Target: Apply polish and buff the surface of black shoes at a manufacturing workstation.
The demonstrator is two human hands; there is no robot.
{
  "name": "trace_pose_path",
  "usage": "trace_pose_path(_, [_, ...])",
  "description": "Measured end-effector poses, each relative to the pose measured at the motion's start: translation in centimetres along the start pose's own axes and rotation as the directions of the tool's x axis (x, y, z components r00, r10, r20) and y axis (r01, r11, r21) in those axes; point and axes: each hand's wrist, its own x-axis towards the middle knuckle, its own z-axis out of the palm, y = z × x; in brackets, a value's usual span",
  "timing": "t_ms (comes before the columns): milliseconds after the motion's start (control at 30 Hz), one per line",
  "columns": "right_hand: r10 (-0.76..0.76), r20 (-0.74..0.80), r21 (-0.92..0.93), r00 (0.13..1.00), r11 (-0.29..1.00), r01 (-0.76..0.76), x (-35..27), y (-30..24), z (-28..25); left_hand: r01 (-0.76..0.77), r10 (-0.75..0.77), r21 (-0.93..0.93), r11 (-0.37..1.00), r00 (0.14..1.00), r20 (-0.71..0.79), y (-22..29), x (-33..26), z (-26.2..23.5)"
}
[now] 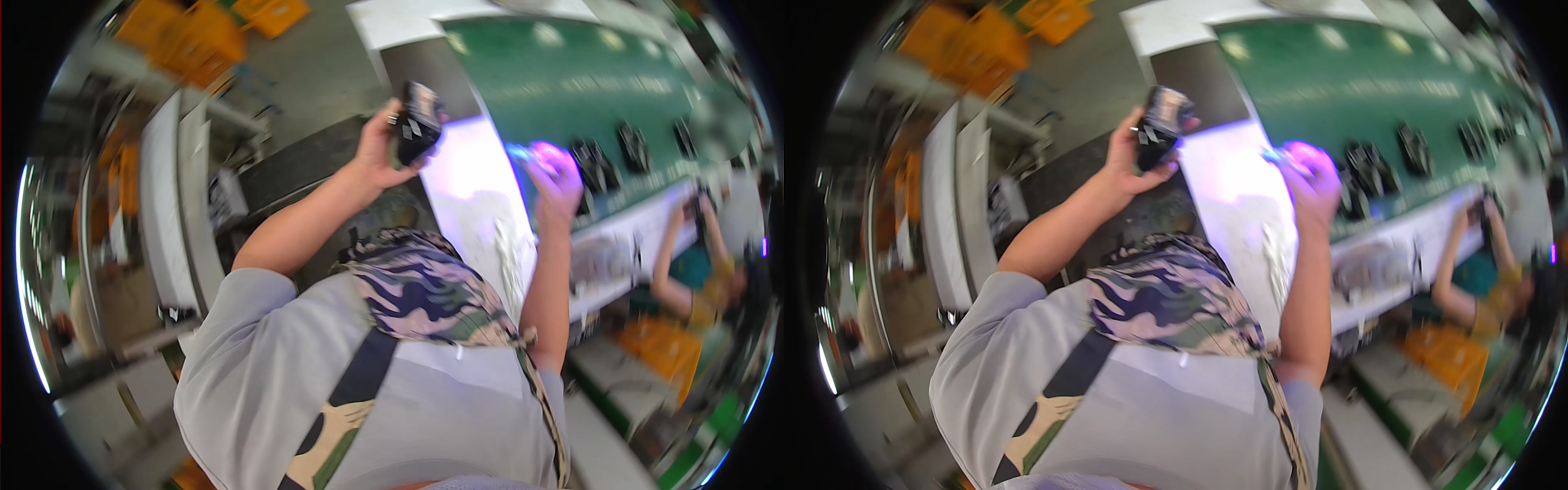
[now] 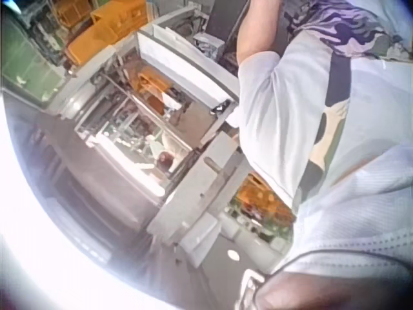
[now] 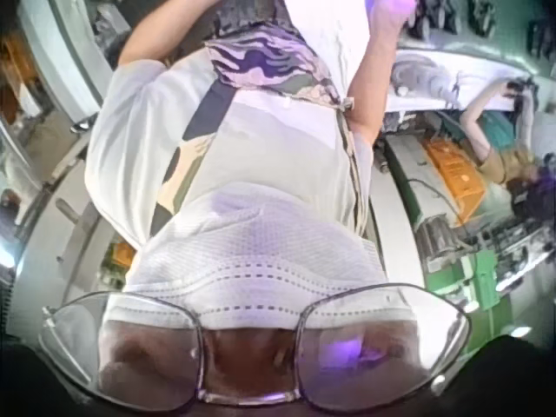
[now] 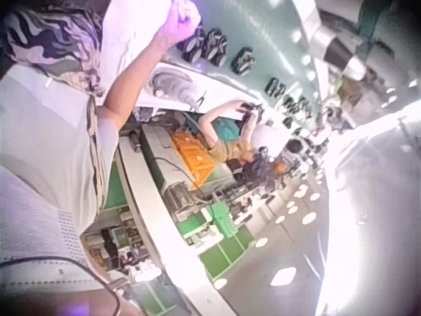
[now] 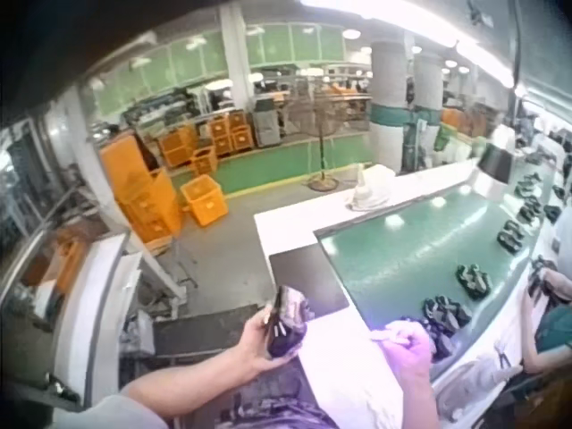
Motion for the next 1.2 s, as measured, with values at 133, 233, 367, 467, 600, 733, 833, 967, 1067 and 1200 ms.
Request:
trace_pose_path(133, [0.055, 0.041, 0.112, 0.998, 0.992, -0.059, -0.4, 4.8, -0.3, -0.331, 0.354, 0.147, 0.932, 0.919, -0.173, 5.4, -5.7, 0.1])
trace_pose_path(233, [0.166, 0.086, 0.059, 0.982, 0.983, -0.172, -0.7, 7.6, 0.0, -0.488, 0.581, 0.341, 0.804, 0.765, -0.277, 10.5, -12.3, 2.0])
trace_pose_path(367, [0.194, 0.143, 0.007, 0.971, 0.980, -0.197, 0.0, 9.2, -0.2, -0.346, 0.810, 0.749, 0.565, 0.404, -0.424, 20.6, -23.5, 1.6])
trace_pose_path(467, [0.172, 0.094, -0.110, 0.981, 0.981, -0.161, 0.0, 7.4, 0.8, -0.129, 0.876, 0.905, 0.405, 0.338, -0.344, 29.7, -34.4, 0.1])
trace_pose_path(600, [0.219, 0.075, -0.034, 0.973, 0.976, -0.217, 2.7, 7.3, 1.7, 0.025, 0.766, 0.783, 0.621, 0.192, -0.614, 36.4, -57.6, -1.0])
trace_pose_path(733, [0.094, -0.075, 0.115, 0.993, 0.990, -0.085, 3.4, 5.4, -3.5, 0.146, 0.676, 0.663, 0.734, -0.059, -0.735, 38.5, -57.7, -4.3])
trace_pose_path(833, [0.119, -0.295, 0.075, 0.948, 0.992, -0.101, 2.9, 3.8, -6.6, 0.761, 0.950, 0.601, 0.244, -0.061, -0.308, 41.4, -52.4, -5.1])
trace_pose_path(967, [0.145, -0.429, 0.029, 0.891, 0.989, -0.147, 1.0, 2.7, -9.8, 0.880, 0.952, 0.426, -0.209, 0.282, -0.116, 41.5, -39.1, -5.4])
trace_pose_path(1067, [0.038, -0.405, -0.283, 0.914, 0.945, -0.165, -3.3, 1.1, -12.4, 0.418, 0.788, 0.862, -0.286, 0.615, -0.036, 25.9, -11.5, 3.4])
trace_pose_path(1200, [0.154, -0.514, -0.032, 0.844, 0.980, -0.198, -7.4, 3.3, -13.4, -0.102, 0.418, 0.925, -0.366, 0.870, 0.261, 14.2, 3.8, 11.8])
